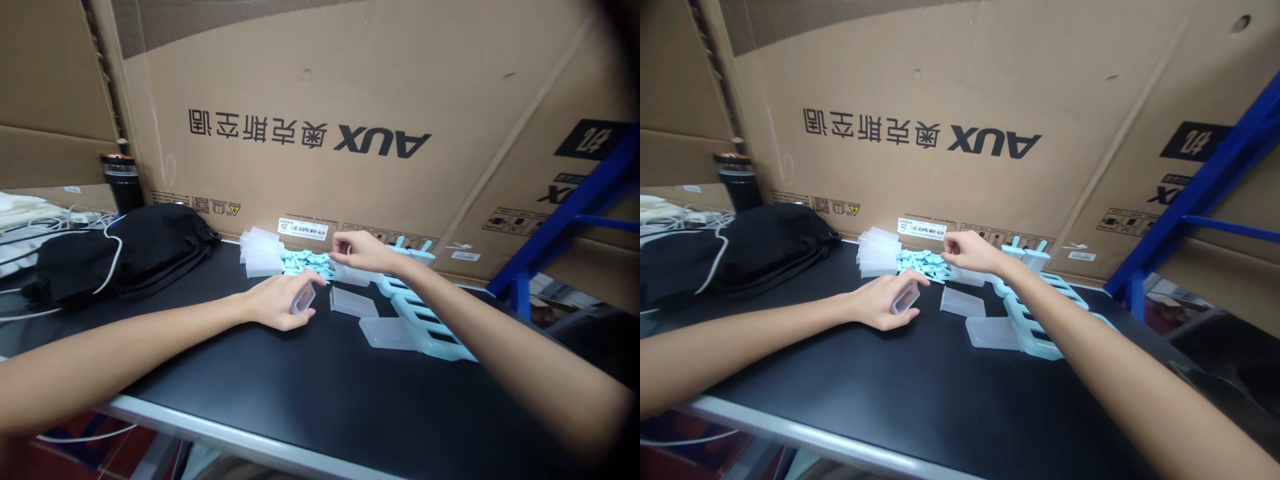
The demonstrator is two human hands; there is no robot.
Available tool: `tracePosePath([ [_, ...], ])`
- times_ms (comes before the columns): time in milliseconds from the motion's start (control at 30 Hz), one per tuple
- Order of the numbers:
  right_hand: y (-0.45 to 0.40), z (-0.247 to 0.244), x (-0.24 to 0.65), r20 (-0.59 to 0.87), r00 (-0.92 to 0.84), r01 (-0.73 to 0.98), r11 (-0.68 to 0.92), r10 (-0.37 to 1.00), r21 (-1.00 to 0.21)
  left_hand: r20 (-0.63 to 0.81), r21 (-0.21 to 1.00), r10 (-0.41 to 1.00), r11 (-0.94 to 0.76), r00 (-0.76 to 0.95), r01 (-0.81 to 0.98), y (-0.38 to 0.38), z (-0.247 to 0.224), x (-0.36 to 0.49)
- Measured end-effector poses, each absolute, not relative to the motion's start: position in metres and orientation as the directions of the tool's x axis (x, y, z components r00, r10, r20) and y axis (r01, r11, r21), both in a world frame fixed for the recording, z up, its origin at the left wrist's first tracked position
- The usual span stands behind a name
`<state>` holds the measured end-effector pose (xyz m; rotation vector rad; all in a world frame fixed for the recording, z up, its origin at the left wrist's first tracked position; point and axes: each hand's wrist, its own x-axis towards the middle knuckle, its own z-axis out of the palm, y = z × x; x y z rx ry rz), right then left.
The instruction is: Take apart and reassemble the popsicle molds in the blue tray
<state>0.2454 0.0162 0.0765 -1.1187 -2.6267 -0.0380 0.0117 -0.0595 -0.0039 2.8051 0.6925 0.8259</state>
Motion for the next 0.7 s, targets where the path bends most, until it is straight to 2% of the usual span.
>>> tracePosePath([
  [167,0.042,0.063,0.232,0.046,-0.676,0.733,0.664,0.736,0.150,0.335,-0.001,0.371,-0.919,0.866,0.394,-0.062,0.000,0.015],
  [300,0.063,0.048,0.208,-0.027,-0.655,0.731,0.642,0.755,0.231,0.300,-0.056,0.403,-0.897,0.864,0.438,-0.062,0.001,0.015],
  [433,0.063,0.049,0.194,-0.016,-0.656,0.726,0.637,0.755,0.258,0.332,-0.093,0.452,-0.858,0.828,0.505,-0.063,0.000,0.016],
  [600,0.038,0.070,0.203,0.139,-0.671,0.737,0.633,0.729,0.238,0.530,-0.078,0.515,-0.762,0.674,0.643,-0.063,-0.004,0.018],
  [667,0.016,0.076,0.211,0.233,-0.684,0.723,0.686,0.691,0.086,0.631,-0.023,0.534,-0.712,0.562,0.702,-0.060,-0.006,0.018],
  [700,0.004,0.077,0.214,0.286,-0.680,0.690,0.721,0.675,-0.062,0.675,0.008,0.534,-0.696,0.509,0.718,-0.059,-0.007,0.018],
])
